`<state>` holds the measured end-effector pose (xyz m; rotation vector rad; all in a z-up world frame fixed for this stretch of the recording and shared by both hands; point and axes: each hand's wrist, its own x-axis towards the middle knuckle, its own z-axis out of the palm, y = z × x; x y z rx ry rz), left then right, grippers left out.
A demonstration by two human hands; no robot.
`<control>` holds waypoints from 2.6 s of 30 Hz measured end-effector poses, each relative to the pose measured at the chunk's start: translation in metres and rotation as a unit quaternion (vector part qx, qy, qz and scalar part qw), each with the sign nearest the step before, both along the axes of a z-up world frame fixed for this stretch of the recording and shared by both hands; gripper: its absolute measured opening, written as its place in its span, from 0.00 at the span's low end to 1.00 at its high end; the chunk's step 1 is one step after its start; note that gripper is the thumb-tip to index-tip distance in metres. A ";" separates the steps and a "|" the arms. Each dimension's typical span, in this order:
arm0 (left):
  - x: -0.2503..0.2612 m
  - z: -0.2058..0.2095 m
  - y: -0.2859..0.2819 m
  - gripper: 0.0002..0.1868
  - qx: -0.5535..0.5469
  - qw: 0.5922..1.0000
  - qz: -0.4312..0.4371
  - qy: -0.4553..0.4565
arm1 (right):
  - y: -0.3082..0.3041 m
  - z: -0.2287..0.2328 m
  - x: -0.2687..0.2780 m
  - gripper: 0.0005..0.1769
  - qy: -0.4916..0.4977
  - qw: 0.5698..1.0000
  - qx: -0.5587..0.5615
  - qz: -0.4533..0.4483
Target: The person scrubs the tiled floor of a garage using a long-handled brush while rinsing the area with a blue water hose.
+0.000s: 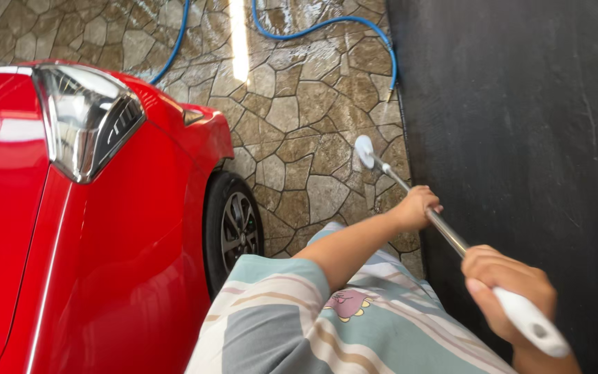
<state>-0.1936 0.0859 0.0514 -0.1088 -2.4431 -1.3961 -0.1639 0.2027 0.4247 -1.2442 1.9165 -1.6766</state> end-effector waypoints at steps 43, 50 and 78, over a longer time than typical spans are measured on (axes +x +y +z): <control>-0.281 -0.074 -0.279 0.28 -0.155 0.982 0.003 -0.107 | -0.243 -0.183 -0.230 0.02 0.104 0.983 -0.026 -0.148; -0.229 0.016 -0.200 0.14 -0.092 0.967 -0.186 -0.149 | -0.139 -0.093 -0.200 0.06 -0.008 0.990 0.028 -0.136; -0.187 0.043 -0.192 0.10 -0.029 0.996 -0.078 -0.031 | -0.168 -0.032 -0.207 0.11 -0.014 0.994 -0.092 -0.063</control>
